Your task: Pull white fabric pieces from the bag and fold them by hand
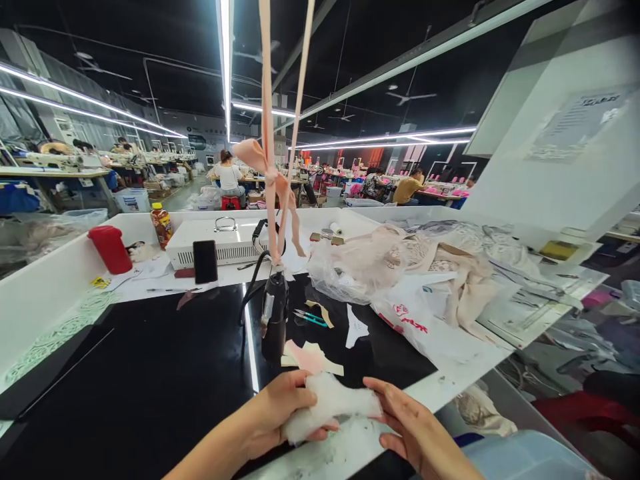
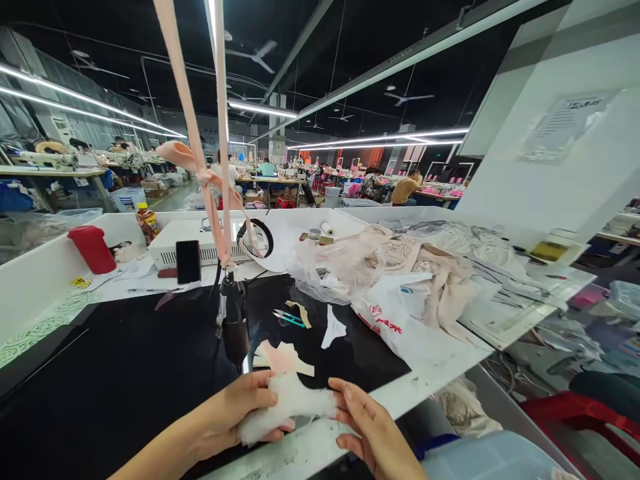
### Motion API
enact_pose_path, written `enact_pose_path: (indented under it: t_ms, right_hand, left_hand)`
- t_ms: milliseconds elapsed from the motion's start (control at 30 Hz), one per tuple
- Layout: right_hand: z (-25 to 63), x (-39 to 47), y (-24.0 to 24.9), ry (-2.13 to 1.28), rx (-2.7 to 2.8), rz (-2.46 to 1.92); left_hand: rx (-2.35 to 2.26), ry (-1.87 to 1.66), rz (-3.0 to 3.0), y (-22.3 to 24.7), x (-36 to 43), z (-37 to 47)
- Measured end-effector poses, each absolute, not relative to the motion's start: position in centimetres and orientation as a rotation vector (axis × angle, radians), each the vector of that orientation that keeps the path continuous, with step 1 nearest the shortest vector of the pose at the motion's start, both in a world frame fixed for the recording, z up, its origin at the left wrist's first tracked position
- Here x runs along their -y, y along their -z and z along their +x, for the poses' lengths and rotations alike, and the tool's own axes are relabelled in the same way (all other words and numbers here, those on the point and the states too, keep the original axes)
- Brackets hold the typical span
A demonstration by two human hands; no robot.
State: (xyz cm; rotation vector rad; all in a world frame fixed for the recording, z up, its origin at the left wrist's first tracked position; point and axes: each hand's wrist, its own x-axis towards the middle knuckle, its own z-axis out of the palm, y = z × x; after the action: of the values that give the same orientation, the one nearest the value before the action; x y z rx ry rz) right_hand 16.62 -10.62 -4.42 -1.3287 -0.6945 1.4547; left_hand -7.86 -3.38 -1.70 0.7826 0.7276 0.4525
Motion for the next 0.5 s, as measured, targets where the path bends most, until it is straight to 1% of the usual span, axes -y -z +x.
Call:
enact_pose_path:
  t_ms: [133, 267, 433, 500]
  right_hand:
    - [17.2, 9.4, 3.3, -1.423, 0.823, -1.343]
    - [16.2, 8.5, 1.9, -1.353, 1.230, -1.410]
    - [13.5, 8.4, 3.7, -1.482, 1.599, -1.364]
    - [12.9, 8.5, 4.8, -1.410, 1.686, -1.428]
  left_hand:
    - [-0.749, -0.435, 0.973, 1.7, 3.9, -7.5]
    - [-0.772, -0.403, 1.120, 2.2, 4.5, -7.1]
    - [-0.775, -0.390, 1.146, 2.7, 5.1, -6.8]
    - [-0.823, -0.386, 1.203, 2.5, 5.2, -7.0]
